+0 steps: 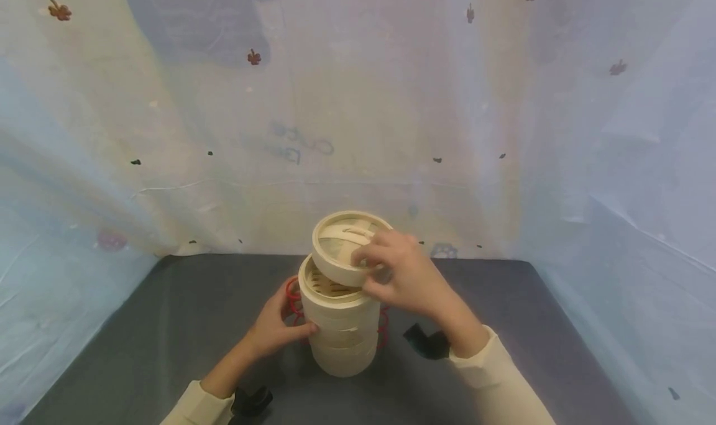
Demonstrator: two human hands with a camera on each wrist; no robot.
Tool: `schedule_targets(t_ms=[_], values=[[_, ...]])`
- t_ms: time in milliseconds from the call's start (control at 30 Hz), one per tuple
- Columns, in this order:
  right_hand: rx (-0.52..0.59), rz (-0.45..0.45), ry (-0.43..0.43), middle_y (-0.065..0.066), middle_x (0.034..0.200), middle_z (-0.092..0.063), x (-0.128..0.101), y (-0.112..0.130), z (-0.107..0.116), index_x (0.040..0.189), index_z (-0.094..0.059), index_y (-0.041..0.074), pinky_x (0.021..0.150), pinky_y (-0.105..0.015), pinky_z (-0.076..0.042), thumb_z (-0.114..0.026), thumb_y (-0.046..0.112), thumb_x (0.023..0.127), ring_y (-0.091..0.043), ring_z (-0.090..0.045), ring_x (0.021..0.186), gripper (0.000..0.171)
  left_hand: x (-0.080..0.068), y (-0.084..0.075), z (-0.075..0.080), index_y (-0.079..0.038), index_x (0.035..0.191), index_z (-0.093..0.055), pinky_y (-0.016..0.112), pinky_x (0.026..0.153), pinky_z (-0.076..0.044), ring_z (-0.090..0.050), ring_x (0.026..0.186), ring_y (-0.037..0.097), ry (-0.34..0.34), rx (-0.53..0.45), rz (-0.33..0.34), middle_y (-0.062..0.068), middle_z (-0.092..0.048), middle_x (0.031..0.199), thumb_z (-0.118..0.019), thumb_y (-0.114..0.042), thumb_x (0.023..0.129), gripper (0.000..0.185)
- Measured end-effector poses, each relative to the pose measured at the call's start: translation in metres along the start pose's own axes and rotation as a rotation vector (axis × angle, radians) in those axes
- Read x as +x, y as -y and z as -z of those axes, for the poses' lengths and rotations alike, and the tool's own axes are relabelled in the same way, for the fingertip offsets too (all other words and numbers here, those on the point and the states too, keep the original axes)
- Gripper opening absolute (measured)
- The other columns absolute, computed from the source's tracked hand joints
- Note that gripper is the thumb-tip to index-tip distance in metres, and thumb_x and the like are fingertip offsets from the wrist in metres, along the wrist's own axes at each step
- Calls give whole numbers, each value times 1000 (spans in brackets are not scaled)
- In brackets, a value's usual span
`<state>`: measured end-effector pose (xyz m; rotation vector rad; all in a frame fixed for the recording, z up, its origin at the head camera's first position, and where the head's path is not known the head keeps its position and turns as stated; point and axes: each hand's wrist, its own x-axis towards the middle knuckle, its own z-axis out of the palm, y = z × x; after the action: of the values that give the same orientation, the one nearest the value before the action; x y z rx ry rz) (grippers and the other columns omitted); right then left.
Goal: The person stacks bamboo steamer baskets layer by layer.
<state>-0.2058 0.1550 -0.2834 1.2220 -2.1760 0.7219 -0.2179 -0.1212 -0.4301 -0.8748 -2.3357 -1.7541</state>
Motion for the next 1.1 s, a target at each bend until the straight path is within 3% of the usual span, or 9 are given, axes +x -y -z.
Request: schedule_targets(t_ms=[333, 800, 1100], values=[[-2, 72, -5, 11, 75, -53, 2, 5, -8, 92, -70, 20, 64, -25, -37, -61, -1, 66, -7, -44, 68, 35, 1, 1, 0, -22, 144, -37, 36, 88, -55, -62, 111, 31, -5, -5, 8, 7, -57, 131, -81, -18, 76, 80], [-38, 32, 50, 13, 78, -52, 1, 15, -9, 93, -71, 23, 66, -24, -36, -65, 4, 68, -7, -45, 71, 32, 2, 2, 0, -22, 143, -38, 33, 89, -54, -63, 111, 22, -5, -6, 1, 6, -58, 130, -81, -18, 76, 79], [-37, 39, 52, 13, 76, -52, 1, 15, -11, 92, -71, 23, 66, -25, -35, -63, 4, 68, -7, -45, 68, 32, 2, 2, -1, -22, 143, -38, 35, 88, -54, -62, 111, 28, -6, -1, 11, 7, -58, 130, -81, -20, 76, 79]])
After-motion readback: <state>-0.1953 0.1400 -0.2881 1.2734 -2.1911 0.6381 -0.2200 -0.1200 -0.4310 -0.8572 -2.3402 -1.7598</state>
